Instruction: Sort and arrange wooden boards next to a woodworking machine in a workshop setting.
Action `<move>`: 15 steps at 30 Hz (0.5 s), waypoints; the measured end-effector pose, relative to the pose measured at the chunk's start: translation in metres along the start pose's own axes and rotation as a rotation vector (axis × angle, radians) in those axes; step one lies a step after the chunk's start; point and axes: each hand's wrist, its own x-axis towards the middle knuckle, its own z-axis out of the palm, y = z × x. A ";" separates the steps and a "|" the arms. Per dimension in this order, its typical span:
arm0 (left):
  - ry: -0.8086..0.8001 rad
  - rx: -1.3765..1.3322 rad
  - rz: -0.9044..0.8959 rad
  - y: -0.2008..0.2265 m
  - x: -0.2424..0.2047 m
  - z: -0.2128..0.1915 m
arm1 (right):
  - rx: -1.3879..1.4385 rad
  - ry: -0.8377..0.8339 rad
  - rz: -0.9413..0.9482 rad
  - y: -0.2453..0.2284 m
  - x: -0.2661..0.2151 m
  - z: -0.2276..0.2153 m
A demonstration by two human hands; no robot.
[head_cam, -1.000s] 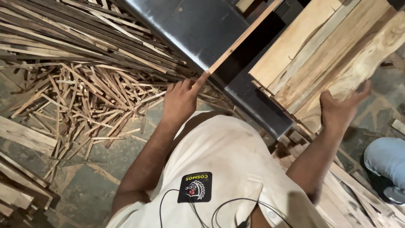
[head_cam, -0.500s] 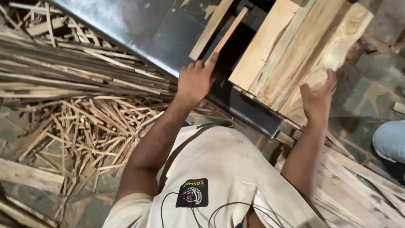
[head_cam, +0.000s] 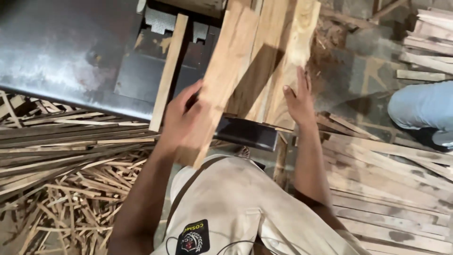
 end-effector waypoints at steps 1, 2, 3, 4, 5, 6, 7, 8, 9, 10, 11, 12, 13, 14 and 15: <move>0.035 0.032 0.056 -0.004 0.018 0.020 | 0.041 0.010 0.005 -0.001 -0.002 0.000; 0.074 0.068 0.113 -0.008 0.038 0.039 | 0.085 0.019 0.004 -0.003 -0.001 0.002; 0.076 0.069 0.120 0.001 0.056 0.059 | 0.085 0.025 -0.002 -0.002 -0.001 0.001; 0.057 -0.115 -0.114 0.010 0.074 0.077 | 0.090 0.036 -0.016 -0.002 -0.001 0.002; 0.032 -0.298 -0.347 0.019 0.092 0.095 | 0.095 0.047 -0.030 -0.002 -0.001 0.004; 0.034 -0.295 -0.346 0.013 0.104 0.110 | 0.099 0.047 -0.032 -0.006 -0.002 0.003; 0.035 -0.132 -0.235 0.007 0.116 0.125 | 0.118 0.033 -0.009 -0.010 -0.002 0.001; 0.033 0.029 -0.122 0.000 0.129 0.141 | 0.135 0.021 0.014 -0.014 -0.002 -0.001; 0.033 0.031 -0.120 0.000 0.125 0.145 | 0.137 0.024 0.013 -0.012 -0.002 0.001; 0.016 0.245 -0.007 0.000 0.122 0.151 | 0.126 0.034 0.006 -0.010 -0.002 0.001; -0.002 0.458 0.107 -0.001 0.119 0.156 | 0.115 0.045 0.000 -0.007 -0.001 0.002; -0.001 0.459 0.108 -0.003 0.115 0.161 | 0.115 0.046 -0.001 -0.005 -0.001 0.002; -0.023 0.513 0.097 -0.006 0.110 0.165 | 0.109 0.048 -0.006 -0.003 -0.001 0.002; -0.050 0.572 0.084 -0.010 0.105 0.166 | 0.109 0.051 -0.008 -0.002 -0.002 0.006; -0.053 0.577 0.084 -0.004 0.110 0.164 | 0.115 0.052 -0.006 0.000 -0.001 0.007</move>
